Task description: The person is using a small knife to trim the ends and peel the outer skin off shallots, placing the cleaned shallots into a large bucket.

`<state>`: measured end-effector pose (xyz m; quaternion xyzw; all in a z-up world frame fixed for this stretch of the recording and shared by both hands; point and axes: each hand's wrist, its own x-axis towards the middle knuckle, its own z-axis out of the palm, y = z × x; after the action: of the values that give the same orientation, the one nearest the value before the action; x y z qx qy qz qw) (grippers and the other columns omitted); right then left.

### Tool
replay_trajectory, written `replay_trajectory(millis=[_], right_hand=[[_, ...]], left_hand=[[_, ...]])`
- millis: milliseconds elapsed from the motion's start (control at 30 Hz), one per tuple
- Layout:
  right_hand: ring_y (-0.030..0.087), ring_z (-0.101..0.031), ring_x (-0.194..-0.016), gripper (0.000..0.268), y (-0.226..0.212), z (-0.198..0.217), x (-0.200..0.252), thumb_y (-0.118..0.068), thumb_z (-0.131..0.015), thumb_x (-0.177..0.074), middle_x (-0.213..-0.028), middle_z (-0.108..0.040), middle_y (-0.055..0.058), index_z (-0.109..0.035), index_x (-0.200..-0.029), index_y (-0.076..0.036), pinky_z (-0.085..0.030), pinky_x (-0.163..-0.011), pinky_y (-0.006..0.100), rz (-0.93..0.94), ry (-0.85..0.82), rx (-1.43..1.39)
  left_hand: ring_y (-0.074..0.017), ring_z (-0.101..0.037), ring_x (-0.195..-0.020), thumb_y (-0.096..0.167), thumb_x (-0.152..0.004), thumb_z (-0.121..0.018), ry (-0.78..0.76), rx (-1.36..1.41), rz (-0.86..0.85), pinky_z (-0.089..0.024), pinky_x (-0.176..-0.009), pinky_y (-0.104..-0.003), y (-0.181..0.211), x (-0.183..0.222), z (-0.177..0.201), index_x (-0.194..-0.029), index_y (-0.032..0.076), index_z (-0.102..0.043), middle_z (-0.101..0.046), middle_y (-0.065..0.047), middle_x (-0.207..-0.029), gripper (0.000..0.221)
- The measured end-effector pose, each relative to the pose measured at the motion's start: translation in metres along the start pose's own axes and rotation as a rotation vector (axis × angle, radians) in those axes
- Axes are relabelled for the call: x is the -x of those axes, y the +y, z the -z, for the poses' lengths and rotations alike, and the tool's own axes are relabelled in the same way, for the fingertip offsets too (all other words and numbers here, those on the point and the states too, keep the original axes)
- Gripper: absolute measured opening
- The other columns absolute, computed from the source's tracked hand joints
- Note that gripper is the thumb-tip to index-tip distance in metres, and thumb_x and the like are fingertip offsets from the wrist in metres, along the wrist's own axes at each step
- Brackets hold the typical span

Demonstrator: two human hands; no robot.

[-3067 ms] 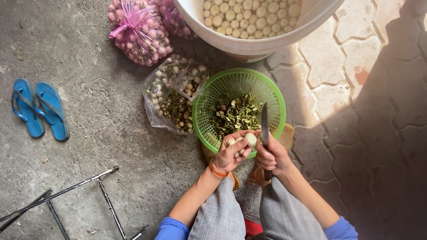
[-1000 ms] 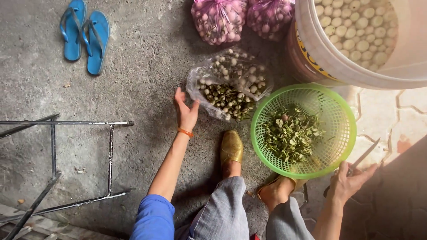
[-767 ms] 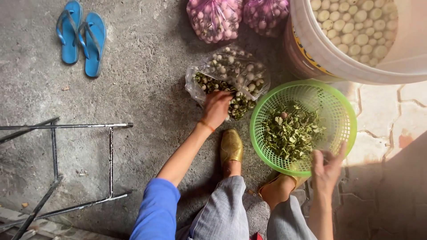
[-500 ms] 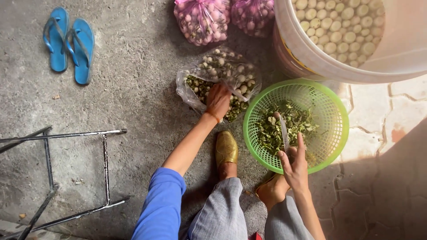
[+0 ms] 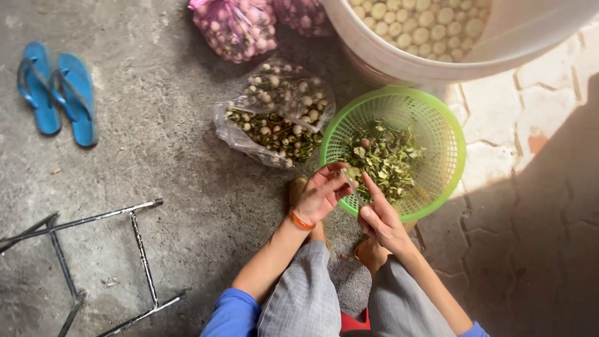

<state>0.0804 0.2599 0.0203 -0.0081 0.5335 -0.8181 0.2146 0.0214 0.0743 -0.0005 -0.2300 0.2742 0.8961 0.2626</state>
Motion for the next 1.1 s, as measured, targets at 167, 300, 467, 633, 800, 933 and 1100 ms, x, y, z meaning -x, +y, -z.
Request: replay_trajectory(millis=[167,300,467,633,800,933,1100], right_hand=[[0.011,-0.048,-0.039,0.072,-0.003,0.001,-0.001,-0.005,-0.048,-0.101,-0.055,-0.059,0.009,-0.012,-0.164,-0.003,-0.041,-0.037,0.021,0.024,0.016,-0.036],[0.012,-0.052,-0.042,0.067,0.002,0.005,0.005,-0.004,-0.053,-0.099,-0.058,-0.060,0.010,-0.026,-0.160,-0.006,-0.044,-0.038,0.022,0.040,0.064,0.038],[0.011,-0.049,-0.044,0.057,0.024,0.018,0.016,0.001,-0.057,-0.096,-0.058,-0.056,0.008,-0.040,-0.151,-0.003,-0.043,-0.040,0.024,0.080,0.137,0.067],[0.010,-0.045,-0.038,0.039,0.031,0.021,0.016,0.002,-0.050,-0.100,-0.052,-0.049,0.006,-0.041,-0.138,0.003,-0.038,-0.036,0.022,0.110,0.133,-0.143],[0.007,-0.036,-0.035,0.026,0.036,0.025,0.016,-0.011,-0.049,-0.105,-0.051,-0.039,0.002,-0.045,-0.130,-0.007,-0.033,-0.028,0.018,0.079,0.118,-0.451],[0.002,-0.035,-0.035,0.037,0.016,0.024,0.017,-0.029,-0.048,-0.106,-0.055,-0.036,-0.002,-0.043,-0.138,-0.009,-0.034,-0.024,0.015,0.000,0.096,-0.694],[0.003,-0.037,-0.035,0.058,-0.009,0.005,0.016,-0.012,-0.048,-0.103,-0.053,-0.045,0.000,-0.029,-0.158,-0.004,-0.035,-0.026,0.015,0.032,0.032,-0.288]], left_hand=[[-0.0225,-0.076,-0.087,0.001,-0.085,-0.080,-0.058,-0.006,0.075,-0.069,-0.077,-0.030,-0.019,0.008,-0.010,-0.123,0.000,-0.065,-0.073,-0.013,-0.103,0.042],[-0.0196,-0.075,-0.084,-0.002,-0.085,-0.080,-0.062,-0.152,-0.041,-0.068,-0.075,-0.030,-0.017,0.018,-0.022,-0.128,-0.006,-0.065,-0.072,-0.013,-0.094,0.045],[-0.0155,-0.072,-0.085,0.002,-0.090,-0.077,-0.096,-0.346,-0.150,-0.066,-0.081,-0.031,-0.021,0.023,-0.023,-0.134,-0.009,-0.063,-0.072,-0.015,-0.092,0.047],[-0.0148,-0.073,-0.091,0.001,-0.091,-0.076,-0.182,-0.555,-0.221,-0.065,-0.082,-0.032,-0.009,0.029,-0.042,-0.130,-0.006,-0.067,-0.074,-0.014,-0.096,0.041],[-0.0162,-0.073,-0.092,0.003,-0.095,-0.072,-0.187,-0.443,-0.136,-0.064,-0.083,-0.029,-0.029,0.029,-0.028,-0.131,-0.007,-0.065,-0.074,-0.016,-0.104,0.038],[-0.0138,-0.074,-0.096,0.008,-0.095,-0.073,-0.185,-0.235,-0.070,-0.064,-0.085,-0.024,-0.017,0.030,-0.050,-0.132,-0.002,-0.063,-0.074,-0.018,-0.117,0.039],[-0.0144,-0.072,-0.097,0.001,-0.084,-0.082,-0.107,-0.389,-0.175,-0.062,-0.086,-0.026,-0.021,0.016,-0.023,-0.121,-0.003,-0.067,-0.074,-0.017,-0.114,0.040]])
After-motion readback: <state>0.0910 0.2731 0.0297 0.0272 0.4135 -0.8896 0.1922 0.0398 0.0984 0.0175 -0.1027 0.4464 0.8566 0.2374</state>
